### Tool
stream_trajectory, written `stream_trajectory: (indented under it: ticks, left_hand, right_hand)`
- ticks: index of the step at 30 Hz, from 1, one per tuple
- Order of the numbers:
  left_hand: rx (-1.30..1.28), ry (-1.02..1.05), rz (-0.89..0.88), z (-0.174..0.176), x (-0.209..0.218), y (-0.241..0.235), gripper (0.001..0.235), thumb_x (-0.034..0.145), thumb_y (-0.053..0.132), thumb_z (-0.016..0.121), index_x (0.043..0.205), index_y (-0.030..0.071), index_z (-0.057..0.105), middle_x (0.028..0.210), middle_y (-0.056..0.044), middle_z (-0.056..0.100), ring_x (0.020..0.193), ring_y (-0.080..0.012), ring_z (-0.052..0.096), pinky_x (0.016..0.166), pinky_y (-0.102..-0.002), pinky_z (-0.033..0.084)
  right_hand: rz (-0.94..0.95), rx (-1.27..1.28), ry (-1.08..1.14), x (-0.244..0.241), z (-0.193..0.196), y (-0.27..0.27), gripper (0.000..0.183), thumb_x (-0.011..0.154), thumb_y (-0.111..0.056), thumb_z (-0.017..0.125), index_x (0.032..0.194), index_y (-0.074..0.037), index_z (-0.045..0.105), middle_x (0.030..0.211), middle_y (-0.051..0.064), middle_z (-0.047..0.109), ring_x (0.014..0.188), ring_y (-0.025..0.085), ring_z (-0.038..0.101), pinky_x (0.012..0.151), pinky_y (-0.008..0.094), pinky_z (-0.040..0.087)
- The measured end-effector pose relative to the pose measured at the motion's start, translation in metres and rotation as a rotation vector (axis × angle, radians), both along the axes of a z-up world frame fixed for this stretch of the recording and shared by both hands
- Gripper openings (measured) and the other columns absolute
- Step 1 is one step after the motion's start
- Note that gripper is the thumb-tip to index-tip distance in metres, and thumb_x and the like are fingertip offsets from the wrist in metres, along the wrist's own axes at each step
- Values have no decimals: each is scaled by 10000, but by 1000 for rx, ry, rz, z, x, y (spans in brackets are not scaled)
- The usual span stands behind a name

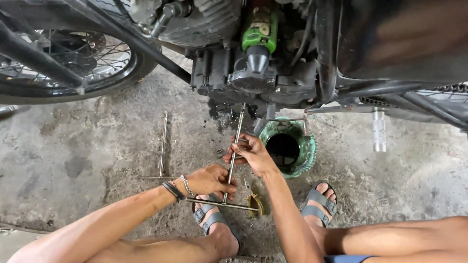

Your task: The person sits on the floor and uses pliers to remove a drain plug from the motorcycle engine, allowing oil to drain into a green container. They then use a T-handle wrench to tighten the plug back into place.

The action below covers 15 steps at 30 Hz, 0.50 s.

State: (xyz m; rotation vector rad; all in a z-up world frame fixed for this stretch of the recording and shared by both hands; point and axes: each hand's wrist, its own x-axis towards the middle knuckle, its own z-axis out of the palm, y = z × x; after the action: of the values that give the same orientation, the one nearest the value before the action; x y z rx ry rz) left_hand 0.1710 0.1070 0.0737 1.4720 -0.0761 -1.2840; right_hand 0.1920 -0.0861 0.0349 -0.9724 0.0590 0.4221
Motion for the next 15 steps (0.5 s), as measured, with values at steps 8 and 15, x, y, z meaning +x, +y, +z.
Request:
stream_trajectory:
  ticks: [8,15]
  left_hand:
    - [71,-227,-16,-26,9,0,275,908,217,792,887,-36,689,795,-203,753,757,-230,777,666,-321,652]
    - [-7,-53,-23,-1,5,-10,265,897,126,786,957,-99,660,834,-253,752,743,-312,776,684,-406,670]
  right_hand:
    - [120,78,-24,10,-45,-13,273,932,-7,663,1181,-12,552,868,142,717,822,298,776,697,457,663]
    - [45,-75,-49,7,-29,-13,315,895,-58,766,1148,-6,584,897,113,723,772,236,751,542,440,670]
